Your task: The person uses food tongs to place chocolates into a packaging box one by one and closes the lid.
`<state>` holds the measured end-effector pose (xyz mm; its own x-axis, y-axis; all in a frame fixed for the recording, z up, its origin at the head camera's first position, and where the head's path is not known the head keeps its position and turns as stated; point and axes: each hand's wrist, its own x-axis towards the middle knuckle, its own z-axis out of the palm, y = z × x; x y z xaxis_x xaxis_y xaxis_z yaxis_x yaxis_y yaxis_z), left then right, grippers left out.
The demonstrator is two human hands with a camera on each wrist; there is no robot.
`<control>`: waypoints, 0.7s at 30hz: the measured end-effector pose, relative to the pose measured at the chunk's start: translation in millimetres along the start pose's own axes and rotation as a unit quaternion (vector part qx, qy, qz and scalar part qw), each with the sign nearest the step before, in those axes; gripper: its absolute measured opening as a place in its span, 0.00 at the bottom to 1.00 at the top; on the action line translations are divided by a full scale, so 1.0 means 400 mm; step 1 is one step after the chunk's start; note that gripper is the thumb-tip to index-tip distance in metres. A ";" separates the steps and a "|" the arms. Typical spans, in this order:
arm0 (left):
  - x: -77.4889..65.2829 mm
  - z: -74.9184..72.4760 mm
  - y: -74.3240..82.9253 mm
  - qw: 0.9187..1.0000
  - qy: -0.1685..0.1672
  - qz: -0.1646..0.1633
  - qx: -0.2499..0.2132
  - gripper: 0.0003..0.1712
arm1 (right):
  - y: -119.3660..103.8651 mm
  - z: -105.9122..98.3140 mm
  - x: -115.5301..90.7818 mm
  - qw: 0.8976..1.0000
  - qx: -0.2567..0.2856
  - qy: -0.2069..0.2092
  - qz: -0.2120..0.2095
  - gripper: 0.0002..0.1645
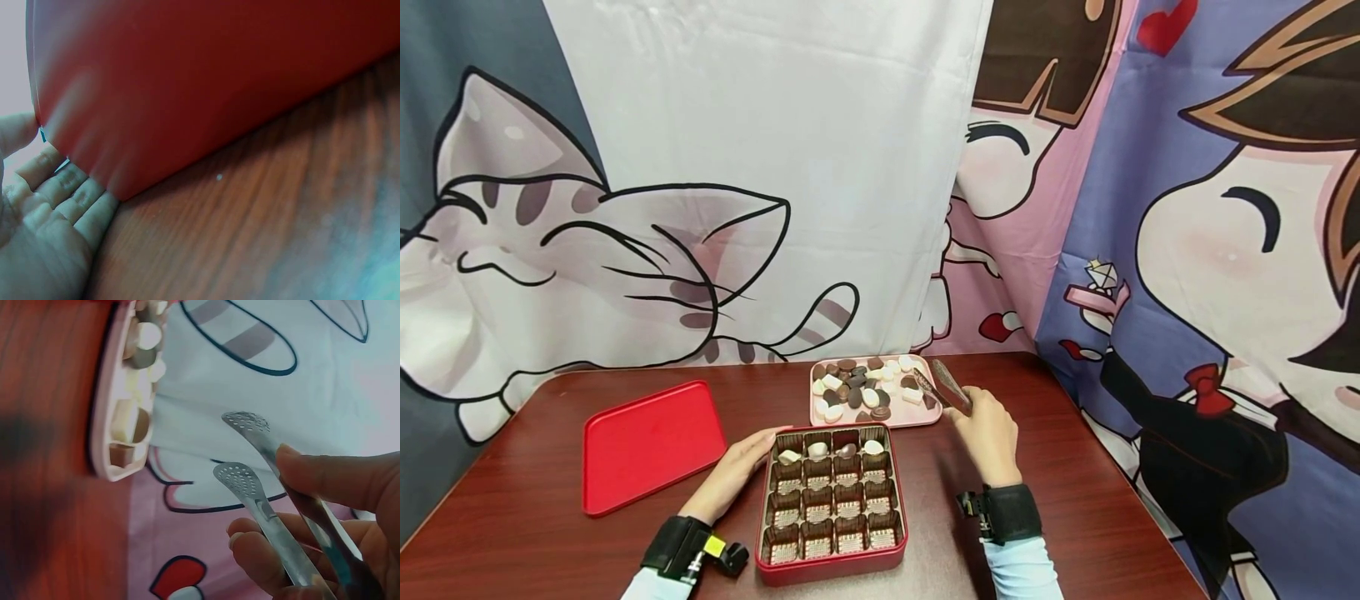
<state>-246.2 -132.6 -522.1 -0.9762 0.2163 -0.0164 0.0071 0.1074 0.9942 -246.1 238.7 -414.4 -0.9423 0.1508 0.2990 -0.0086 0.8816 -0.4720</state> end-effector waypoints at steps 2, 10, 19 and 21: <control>0.000 0.000 0.000 1.000 0.001 0.004 0.005 0.26 | 0.009 0.011 0.004 1.000 0.002 -0.003 0.008 0.25; -0.003 0.002 0.007 1.000 -0.006 0.004 -0.004 0.25 | 0.037 0.048 0.017 0.999 -0.007 -0.032 0.026 0.23; -0.004 0.002 0.007 1.000 -0.007 -0.002 -0.008 0.24 | 0.057 0.084 0.022 0.998 -0.026 -0.041 0.036 0.21; -0.004 0.002 0.007 1.000 -0.006 -0.003 -0.008 0.24 | 0.058 0.089 0.022 0.998 -0.026 -0.042 0.037 0.21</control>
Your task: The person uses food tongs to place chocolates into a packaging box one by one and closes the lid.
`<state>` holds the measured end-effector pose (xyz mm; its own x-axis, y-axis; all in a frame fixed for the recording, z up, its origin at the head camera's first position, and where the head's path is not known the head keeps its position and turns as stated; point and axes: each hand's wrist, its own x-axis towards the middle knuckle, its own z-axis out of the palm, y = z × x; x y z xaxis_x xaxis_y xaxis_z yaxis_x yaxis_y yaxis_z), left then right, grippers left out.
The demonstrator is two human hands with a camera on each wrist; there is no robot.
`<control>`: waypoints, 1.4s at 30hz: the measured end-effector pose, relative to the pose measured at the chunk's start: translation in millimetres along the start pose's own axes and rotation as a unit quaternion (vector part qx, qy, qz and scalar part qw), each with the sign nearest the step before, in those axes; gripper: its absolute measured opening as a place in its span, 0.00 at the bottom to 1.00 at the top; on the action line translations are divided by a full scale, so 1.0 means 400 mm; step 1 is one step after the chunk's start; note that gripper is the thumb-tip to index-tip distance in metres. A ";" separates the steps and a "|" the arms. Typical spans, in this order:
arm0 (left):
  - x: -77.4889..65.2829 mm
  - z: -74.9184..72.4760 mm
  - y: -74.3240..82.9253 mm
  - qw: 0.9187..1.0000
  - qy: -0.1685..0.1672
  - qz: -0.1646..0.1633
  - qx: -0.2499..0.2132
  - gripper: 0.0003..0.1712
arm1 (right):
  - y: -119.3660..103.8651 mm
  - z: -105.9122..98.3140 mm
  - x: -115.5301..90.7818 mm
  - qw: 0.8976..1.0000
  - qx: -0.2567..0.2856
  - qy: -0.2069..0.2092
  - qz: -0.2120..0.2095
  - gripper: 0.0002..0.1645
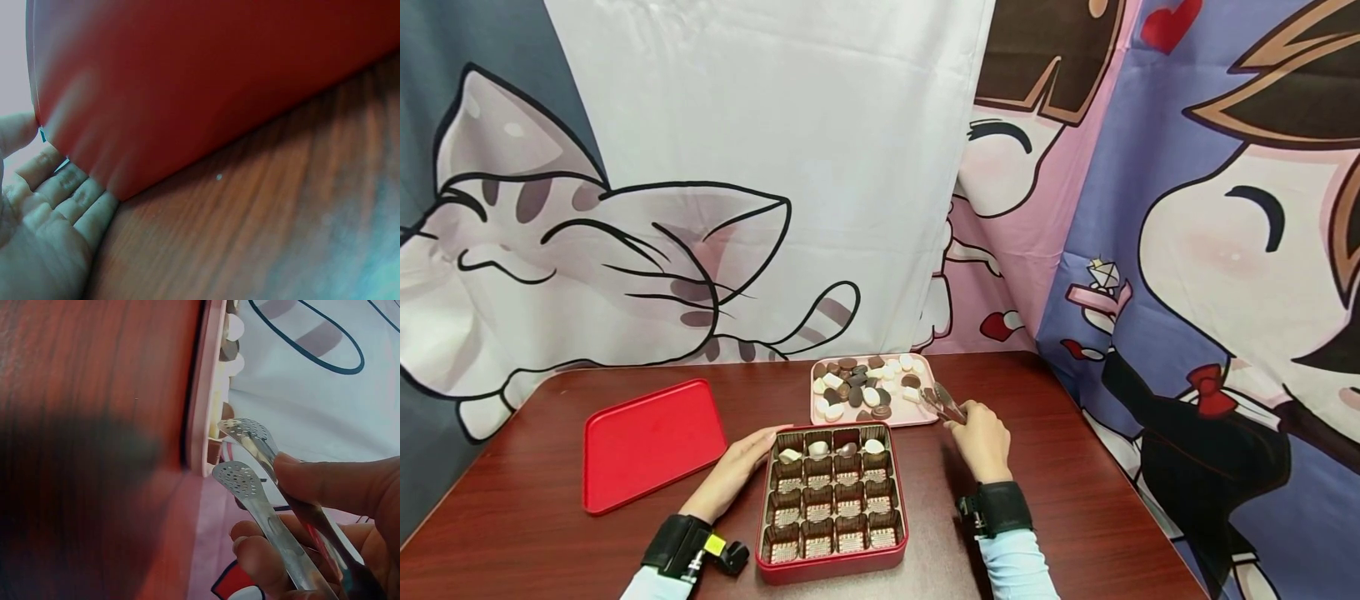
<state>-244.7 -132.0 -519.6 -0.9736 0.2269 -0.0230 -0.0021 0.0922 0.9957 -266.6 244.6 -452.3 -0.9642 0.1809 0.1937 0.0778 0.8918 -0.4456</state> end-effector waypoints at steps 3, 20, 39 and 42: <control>0.001 0.000 -0.001 1.000 0.001 -0.002 0.000 0.24 | 0.000 0.007 -0.001 1.000 -0.001 0.000 0.000 0.20; 0.003 0.000 -0.003 1.000 0.006 0.003 0.014 0.26 | 0.008 0.025 0.004 1.000 0.004 0.023 -0.006 0.17; 0.003 -0.002 -0.002 1.000 -0.011 0.014 0.005 0.26 | -0.004 0.000 -0.001 0.999 0.025 0.033 -0.008 0.17; 0.004 -0.003 -0.002 1.000 -0.011 0.016 0.012 0.26 | -0.015 -0.007 -0.004 0.999 0.034 0.033 -0.014 0.17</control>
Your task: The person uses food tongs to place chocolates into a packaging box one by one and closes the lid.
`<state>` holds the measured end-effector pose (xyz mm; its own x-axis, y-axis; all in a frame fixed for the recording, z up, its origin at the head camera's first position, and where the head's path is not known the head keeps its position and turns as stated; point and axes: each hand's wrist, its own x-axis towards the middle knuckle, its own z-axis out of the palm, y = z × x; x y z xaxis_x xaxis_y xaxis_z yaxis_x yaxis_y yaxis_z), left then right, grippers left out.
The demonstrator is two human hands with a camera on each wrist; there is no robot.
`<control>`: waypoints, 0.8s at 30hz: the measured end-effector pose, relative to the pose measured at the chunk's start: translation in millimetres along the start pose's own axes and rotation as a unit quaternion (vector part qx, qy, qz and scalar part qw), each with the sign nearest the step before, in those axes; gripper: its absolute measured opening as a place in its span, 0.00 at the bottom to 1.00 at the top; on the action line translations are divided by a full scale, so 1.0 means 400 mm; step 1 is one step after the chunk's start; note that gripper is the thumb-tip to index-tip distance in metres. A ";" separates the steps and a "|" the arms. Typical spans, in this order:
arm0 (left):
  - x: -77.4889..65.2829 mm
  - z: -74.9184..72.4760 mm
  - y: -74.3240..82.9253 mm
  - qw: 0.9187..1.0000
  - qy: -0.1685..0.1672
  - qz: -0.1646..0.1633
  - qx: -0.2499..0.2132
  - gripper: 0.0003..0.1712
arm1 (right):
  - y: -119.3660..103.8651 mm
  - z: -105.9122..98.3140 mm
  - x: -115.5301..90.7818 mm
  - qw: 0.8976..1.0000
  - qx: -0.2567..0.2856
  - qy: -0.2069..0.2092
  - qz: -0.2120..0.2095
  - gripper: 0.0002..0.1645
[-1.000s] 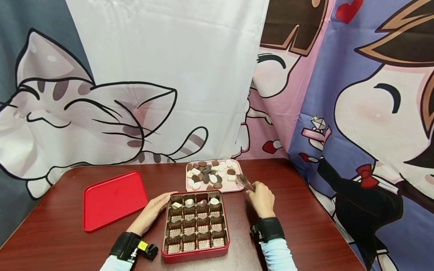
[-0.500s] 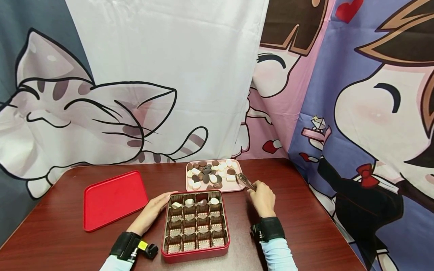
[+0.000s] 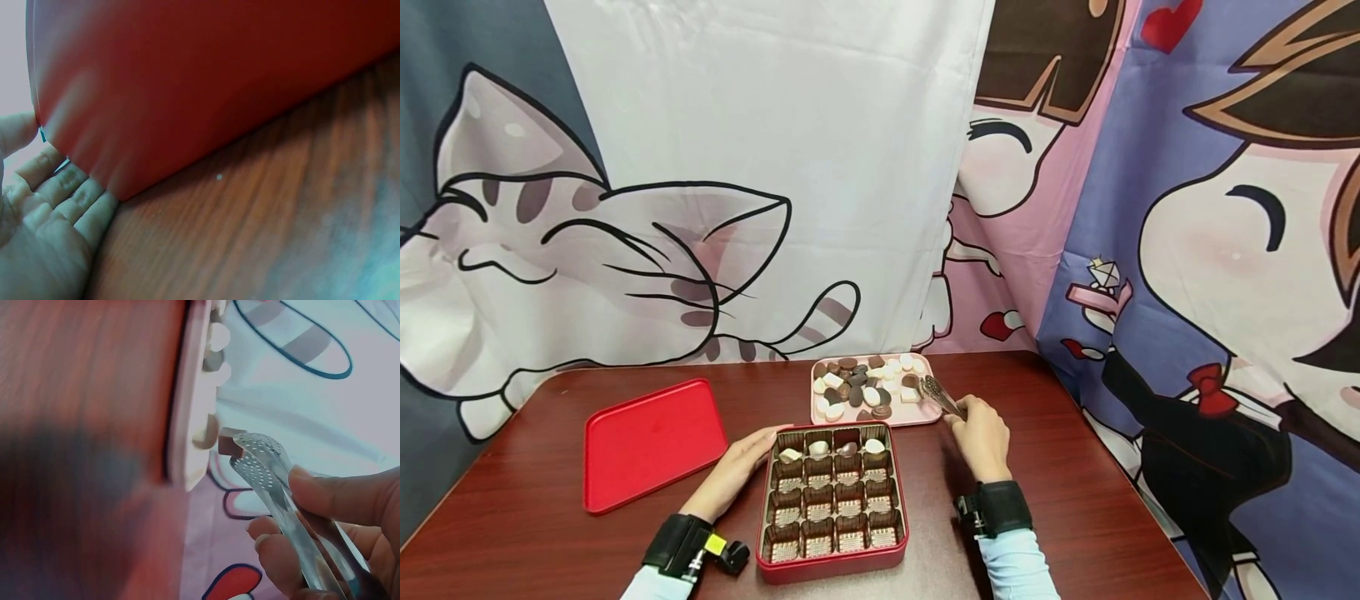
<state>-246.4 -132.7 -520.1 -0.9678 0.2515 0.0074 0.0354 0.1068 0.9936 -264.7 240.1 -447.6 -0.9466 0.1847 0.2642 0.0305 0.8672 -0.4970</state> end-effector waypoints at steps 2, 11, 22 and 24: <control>0.000 0.000 0.000 1.000 0.002 0.001 0.004 0.26 | -0.010 -0.005 -0.002 1.000 0.015 -0.006 -0.006 0.17; 0.000 0.000 0.001 1.000 0.007 -0.006 0.010 0.28 | -0.072 -0.023 -0.025 0.987 0.142 -0.073 -0.009 0.14; -0.002 -0.001 0.002 1.000 0.001 -0.005 0.011 0.26 | -0.156 -0.050 -0.077 0.977 0.169 -0.103 -0.075 0.15; -0.002 -0.001 0.001 1.000 0.003 -0.006 0.009 0.26 | -0.172 -0.054 -0.088 0.978 0.157 -0.096 -0.098 0.16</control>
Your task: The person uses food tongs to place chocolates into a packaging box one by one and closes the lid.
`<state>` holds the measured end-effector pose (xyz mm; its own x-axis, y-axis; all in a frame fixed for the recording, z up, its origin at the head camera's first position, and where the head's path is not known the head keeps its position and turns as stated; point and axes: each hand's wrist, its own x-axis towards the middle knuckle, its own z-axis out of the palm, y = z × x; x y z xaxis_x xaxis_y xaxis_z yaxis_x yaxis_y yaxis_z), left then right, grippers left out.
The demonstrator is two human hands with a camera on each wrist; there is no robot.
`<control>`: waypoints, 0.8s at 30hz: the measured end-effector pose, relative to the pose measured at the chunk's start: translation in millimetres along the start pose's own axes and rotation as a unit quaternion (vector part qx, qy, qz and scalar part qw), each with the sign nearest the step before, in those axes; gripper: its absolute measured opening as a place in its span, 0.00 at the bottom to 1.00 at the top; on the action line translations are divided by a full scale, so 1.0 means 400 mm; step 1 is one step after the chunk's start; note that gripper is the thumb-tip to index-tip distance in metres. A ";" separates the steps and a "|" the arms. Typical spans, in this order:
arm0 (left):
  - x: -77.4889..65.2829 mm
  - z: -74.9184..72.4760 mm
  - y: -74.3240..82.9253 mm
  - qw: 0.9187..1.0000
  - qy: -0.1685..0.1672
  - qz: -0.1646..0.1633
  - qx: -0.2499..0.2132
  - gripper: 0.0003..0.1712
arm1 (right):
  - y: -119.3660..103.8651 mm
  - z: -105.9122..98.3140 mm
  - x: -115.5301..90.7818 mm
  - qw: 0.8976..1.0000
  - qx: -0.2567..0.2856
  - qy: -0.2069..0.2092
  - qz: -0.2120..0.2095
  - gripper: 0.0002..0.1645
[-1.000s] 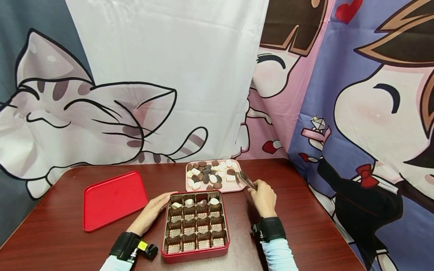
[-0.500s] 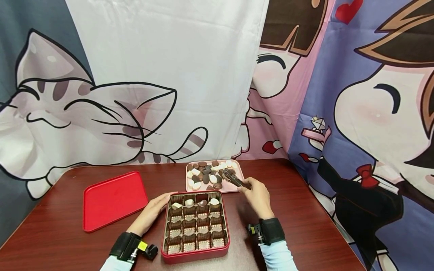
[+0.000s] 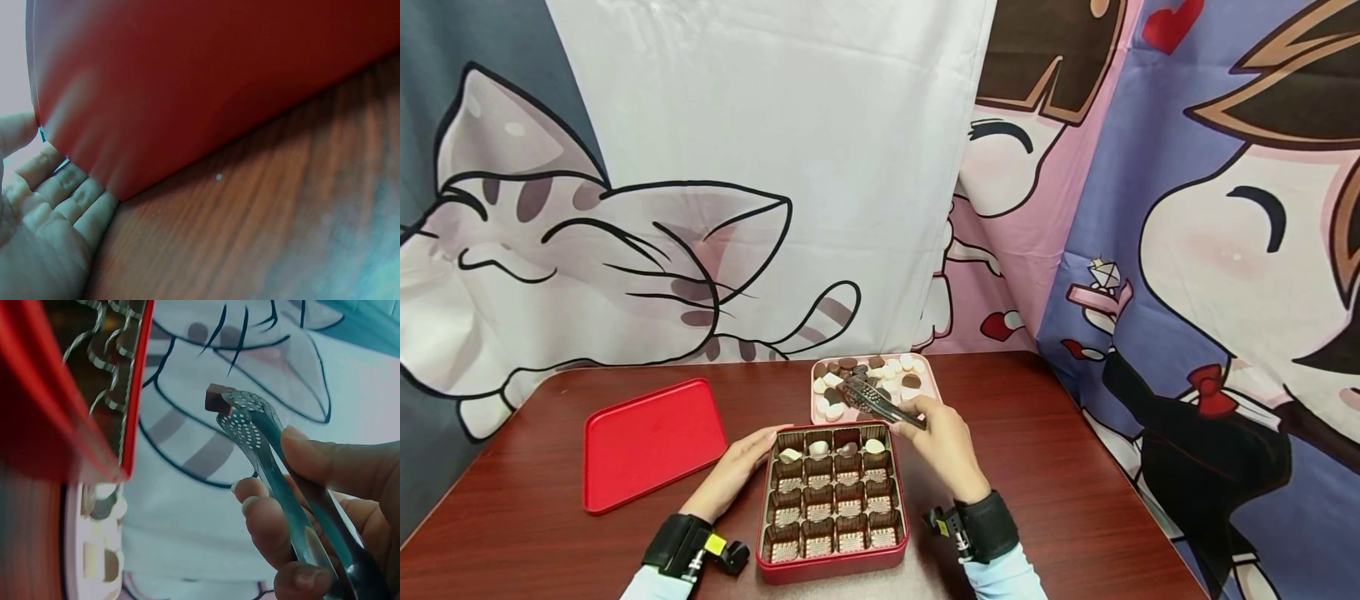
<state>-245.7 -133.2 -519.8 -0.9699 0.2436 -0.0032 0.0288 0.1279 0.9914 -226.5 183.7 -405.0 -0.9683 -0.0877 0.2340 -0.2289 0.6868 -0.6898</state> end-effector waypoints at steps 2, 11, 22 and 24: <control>0.000 0.001 -0.002 1.000 0.005 -0.001 0.003 0.26 | -0.018 0.005 -0.009 1.000 -0.016 0.002 -0.024 0.16; 0.003 0.003 -0.007 1.000 0.020 0.000 0.021 0.26 | -0.079 0.033 -0.051 0.994 -0.055 -0.042 -0.085 0.13; 0.002 0.002 -0.005 1.000 0.011 0.003 0.004 0.25 | -0.099 0.065 -0.077 0.979 -0.110 -0.072 -0.153 0.12; 0.002 0.002 -0.005 1.000 0.009 0.006 0.004 0.25 | -0.101 0.070 -0.079 0.979 -0.108 -0.080 -0.154 0.12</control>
<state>-246.2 -132.7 -522.0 -0.9738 0.2271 0.0118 0.0429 0.1326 0.9902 -189.3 138.6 -403.5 -0.8637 -0.4150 0.2860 -0.5030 0.7452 -0.4378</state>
